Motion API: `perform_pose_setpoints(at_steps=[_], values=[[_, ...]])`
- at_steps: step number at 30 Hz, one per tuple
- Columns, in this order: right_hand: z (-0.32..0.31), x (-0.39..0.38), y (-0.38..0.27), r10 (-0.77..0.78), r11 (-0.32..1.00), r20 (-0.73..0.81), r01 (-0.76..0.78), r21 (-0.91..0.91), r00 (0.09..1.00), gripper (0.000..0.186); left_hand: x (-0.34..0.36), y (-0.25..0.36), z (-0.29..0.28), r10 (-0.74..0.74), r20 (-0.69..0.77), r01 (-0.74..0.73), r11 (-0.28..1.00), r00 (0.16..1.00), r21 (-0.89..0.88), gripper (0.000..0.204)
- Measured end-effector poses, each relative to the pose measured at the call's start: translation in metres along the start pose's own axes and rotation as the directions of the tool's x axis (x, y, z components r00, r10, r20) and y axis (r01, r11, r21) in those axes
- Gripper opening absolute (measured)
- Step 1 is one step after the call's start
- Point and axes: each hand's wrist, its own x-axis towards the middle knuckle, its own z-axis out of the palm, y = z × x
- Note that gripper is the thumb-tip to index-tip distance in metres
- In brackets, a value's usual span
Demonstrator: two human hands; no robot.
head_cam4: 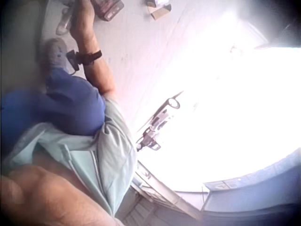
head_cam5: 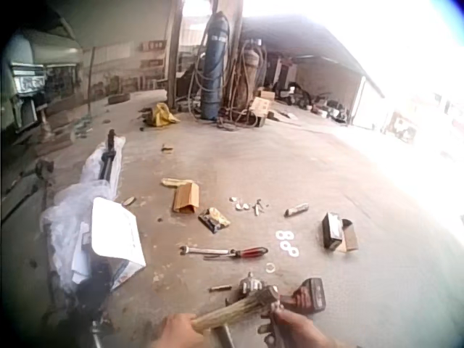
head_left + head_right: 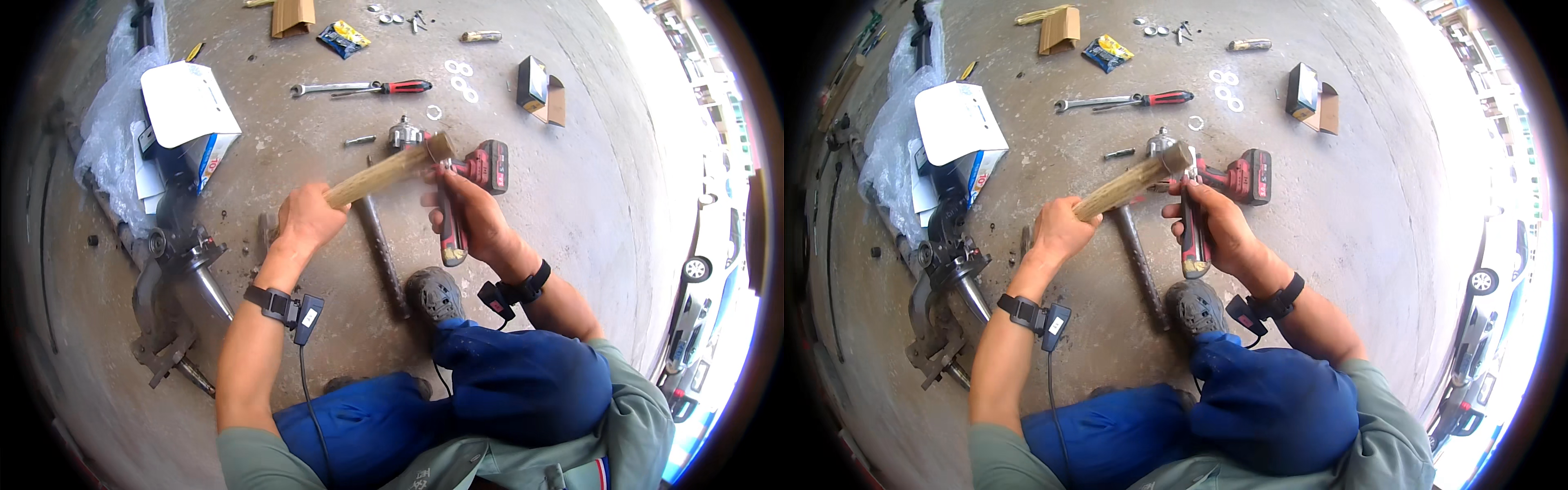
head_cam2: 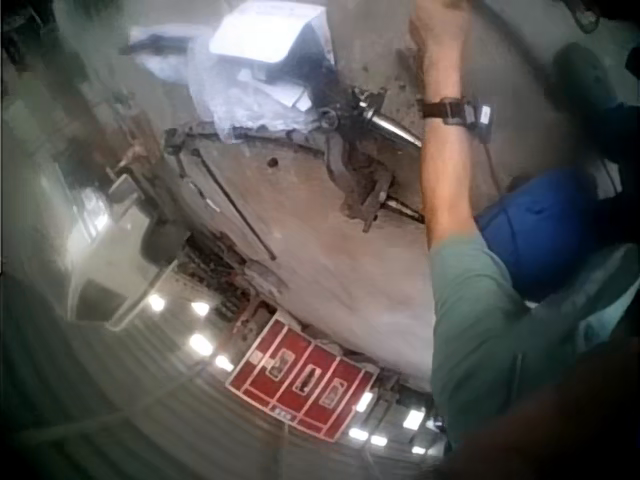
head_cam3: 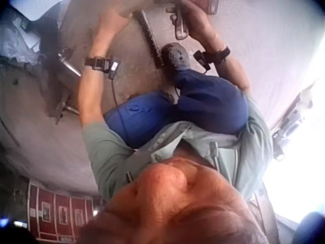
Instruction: The person uses a knife to scrape the wooden handle of a hammer while holding it by the metal head. They move the blade along the wood, shaving off thin pieces to shape or clean the handle.
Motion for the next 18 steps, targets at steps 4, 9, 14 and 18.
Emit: perform_pose_setpoints(at_steps=[4, 9, 14, 18], values=[[-0.040, -0.022, -0.003, -0.250, 0.940, -0.194, 0.190, -0.282, 0.949, 0.025, 0.001, 0.025, 0.021, -0.214, 0.439, 0.366, 0.882, 0.872, -0.297, 0.029], [-0.047, -0.031, 0.007, -0.384, 0.620, -0.242, 0.055, -0.782, 0.891, 0.026, -0.033, 0.043, 0.063, -0.175, 0.730, 0.606, 0.699, 0.660, -0.380, 0.033], [-0.045, 0.007, 0.032, -0.471, 0.019, 0.171, 0.203, -0.979, 0.865, 0.024, -0.044, 0.029, 0.068, -0.163, 0.793, 0.637, 0.699, 0.586, -0.327, 0.036], [-0.039, 0.005, 0.049, -0.406, -0.210, 0.340, 0.275, -0.938, 0.849, 0.025, -0.067, 0.010, 0.060, -0.219, 0.803, 0.681, 0.674, 0.554, -0.286, 0.036]])
